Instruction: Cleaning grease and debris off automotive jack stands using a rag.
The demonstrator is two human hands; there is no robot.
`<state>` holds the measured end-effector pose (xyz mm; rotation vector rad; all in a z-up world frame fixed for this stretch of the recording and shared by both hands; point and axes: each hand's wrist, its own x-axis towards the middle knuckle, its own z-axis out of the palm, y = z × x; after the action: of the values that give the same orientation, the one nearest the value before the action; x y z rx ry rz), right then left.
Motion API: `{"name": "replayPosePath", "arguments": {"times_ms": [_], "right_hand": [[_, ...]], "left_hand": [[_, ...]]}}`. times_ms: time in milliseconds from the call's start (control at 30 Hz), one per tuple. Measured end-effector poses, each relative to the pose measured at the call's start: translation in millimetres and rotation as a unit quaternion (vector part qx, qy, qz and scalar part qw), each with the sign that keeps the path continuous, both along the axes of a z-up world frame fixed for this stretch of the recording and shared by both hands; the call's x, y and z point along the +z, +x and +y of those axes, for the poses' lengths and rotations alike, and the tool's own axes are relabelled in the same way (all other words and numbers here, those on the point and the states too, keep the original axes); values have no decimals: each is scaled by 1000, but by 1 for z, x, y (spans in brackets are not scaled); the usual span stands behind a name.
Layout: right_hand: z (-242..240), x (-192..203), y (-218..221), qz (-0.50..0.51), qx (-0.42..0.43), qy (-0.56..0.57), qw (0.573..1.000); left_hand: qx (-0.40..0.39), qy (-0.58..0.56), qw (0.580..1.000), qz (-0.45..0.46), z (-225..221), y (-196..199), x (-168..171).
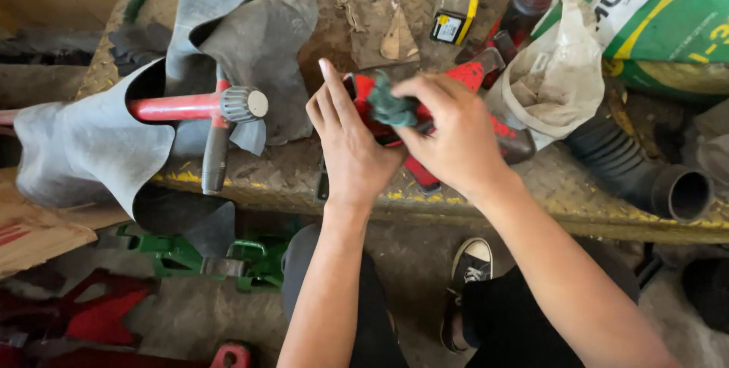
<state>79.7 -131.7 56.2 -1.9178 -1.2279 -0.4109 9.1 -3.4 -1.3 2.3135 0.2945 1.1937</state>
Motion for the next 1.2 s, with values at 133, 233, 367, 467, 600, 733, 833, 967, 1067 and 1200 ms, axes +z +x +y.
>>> {"name": "replayPosePath", "arguments": {"times_ms": [133, 233, 367, 467, 600, 733, 833, 967, 1067, 1200], "right_hand": [[-15, -6, 5, 47, -5, -21, 999], [-26, -8, 8, 26, -21, -30, 999], [-52, -27, 19, 19, -114, 21, 993], [-80, -42, 29, 148, -201, 79, 965], [-90, -65, 11, 193, -243, 52, 949], [-58, -65, -14, 43, -254, 66, 964], [-49, -75, -16, 43, -223, 104, 968], [-61, -84, -19, 23, -209, 94, 973], [-80, -108, -27, -19, -303, 106, 947], [-85, -145, -26, 72, -413, 143, 896]], "left_hand": [[4, -8, 1000, 26, 0, -3, 9], [-17, -2, 999, 47, 0, -2, 12], [-49, 27, 997, 45, 1, -3, 19], [-59, 36, 997, 23, 3, -7, 18], [-59, 34, 997, 37, 6, -9, 14], [-103, 30, 994, 32, 5, -4, 21], [-98, 29, 993, 51, 7, -5, 15], [-91, 52, 994, 25, 9, -4, 10], [-103, 41, 993, 31, 7, -3, 10], [-108, 43, 993, 26, 3, -5, 8]]}}
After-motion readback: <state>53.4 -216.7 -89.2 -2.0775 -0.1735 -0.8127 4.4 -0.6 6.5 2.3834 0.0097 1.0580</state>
